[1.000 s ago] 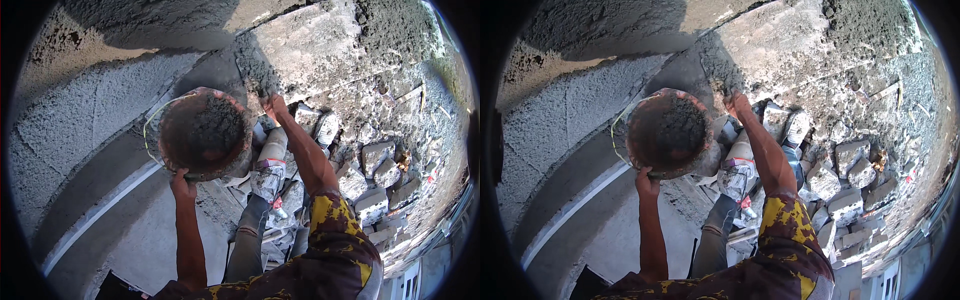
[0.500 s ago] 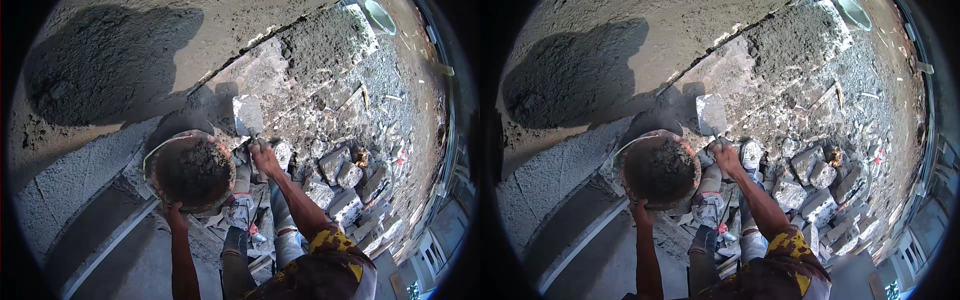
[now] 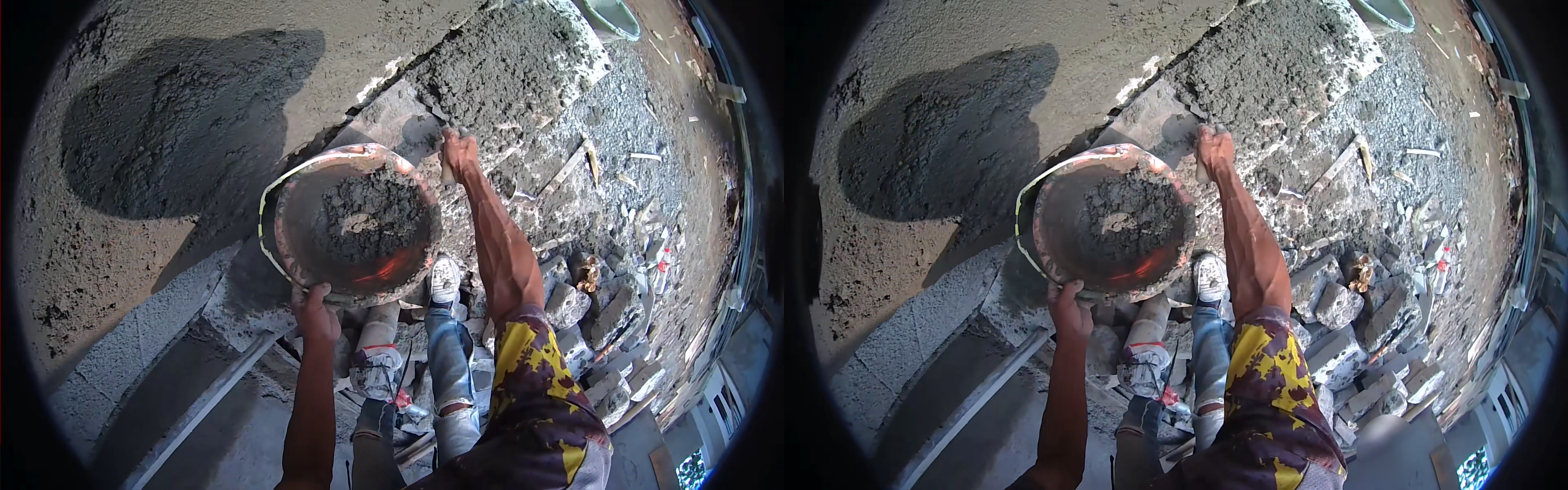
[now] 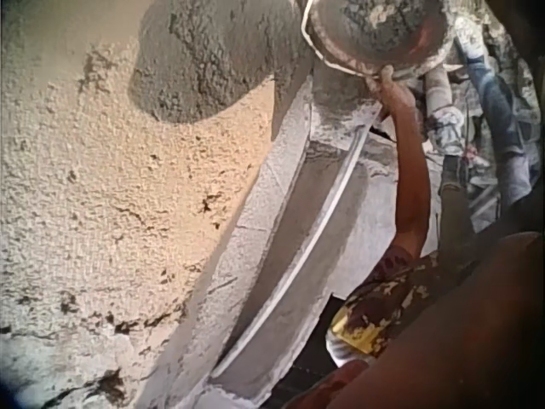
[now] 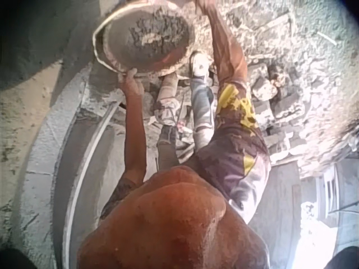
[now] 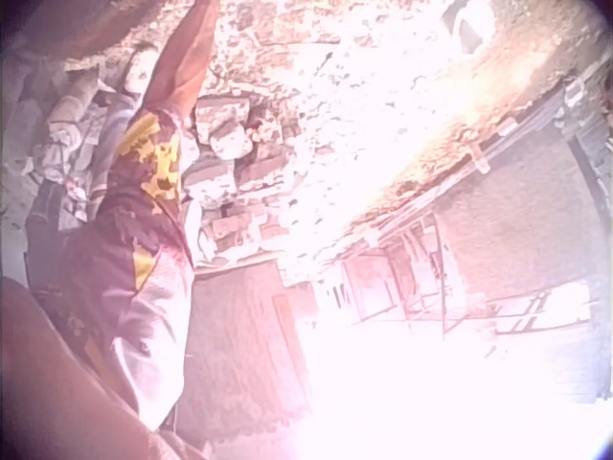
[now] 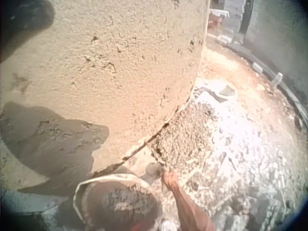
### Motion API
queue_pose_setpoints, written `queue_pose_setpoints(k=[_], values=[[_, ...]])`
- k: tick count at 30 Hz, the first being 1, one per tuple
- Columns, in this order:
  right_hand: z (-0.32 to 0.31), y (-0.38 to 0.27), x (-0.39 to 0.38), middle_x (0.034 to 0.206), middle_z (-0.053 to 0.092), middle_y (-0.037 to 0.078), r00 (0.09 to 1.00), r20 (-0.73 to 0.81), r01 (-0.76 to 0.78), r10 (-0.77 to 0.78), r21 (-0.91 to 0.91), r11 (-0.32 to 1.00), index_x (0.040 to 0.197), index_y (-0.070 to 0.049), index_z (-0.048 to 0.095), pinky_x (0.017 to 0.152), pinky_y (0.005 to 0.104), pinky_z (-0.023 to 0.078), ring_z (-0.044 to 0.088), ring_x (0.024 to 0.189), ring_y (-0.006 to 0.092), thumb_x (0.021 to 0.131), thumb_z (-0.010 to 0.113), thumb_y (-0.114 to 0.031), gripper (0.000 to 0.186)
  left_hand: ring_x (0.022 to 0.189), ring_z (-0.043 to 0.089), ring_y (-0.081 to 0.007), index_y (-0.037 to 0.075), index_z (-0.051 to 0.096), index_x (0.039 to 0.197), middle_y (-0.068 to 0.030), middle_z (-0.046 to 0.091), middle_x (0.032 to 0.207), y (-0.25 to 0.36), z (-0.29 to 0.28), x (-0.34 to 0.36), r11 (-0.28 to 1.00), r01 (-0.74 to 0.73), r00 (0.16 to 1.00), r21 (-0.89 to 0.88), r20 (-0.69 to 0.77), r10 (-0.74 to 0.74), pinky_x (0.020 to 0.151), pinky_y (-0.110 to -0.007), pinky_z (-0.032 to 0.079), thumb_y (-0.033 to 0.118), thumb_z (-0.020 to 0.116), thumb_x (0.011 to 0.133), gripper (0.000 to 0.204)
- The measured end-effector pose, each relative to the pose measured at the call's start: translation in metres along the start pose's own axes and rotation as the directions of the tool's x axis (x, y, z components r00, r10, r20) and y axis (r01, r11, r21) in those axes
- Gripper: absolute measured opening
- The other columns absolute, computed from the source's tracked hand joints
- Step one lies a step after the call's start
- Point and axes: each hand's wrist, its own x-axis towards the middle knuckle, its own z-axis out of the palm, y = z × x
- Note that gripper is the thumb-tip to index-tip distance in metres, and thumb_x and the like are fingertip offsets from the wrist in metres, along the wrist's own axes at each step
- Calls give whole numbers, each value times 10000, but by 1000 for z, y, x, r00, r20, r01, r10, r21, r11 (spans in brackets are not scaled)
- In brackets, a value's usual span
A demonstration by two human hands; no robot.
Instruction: The person plasters a wall by scooping mortar from a bucket and smoothing it onto the surface with a trowel. They pour water into the bucket from a cup, mix the mortar with the trowel, and apply more mortar onto the wall.
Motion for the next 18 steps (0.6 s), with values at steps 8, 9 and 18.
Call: queue_pose_setpoints(k=[8,9,18], values=[[-30,-54,-114,848,595,256,964,183,267,-195,-666,697,1155,4,464,686,447,477,598,757,400,834,533,-340,475,796,574,-136,83,488,1176,-28,566,993,16,37,-2,991,-10,987,130,-158,30,587,-268,501,-5,550,705,483],[-46,-52,-126,866,595,257,945,274,325,-177,-736,593,1175,-9,455,692,447,478,601,769,402,842,524,-341,475,791,575,-130,90,491,1172,-25,567,993,14,45,0,987,2,987,161,-157,23,570,-257,497,5,557,703,481],[-76,-39,-136,619,526,30,880,328,-249,343,-296,922,1056,-10,533,460,262,410,502,540,107,871,540,-249,302,885,572,-214,97,455,1191,-56,536,1041,0,14,13,997,45,984,64,-178,-33,672,-380,521,-6,544,687,522]])
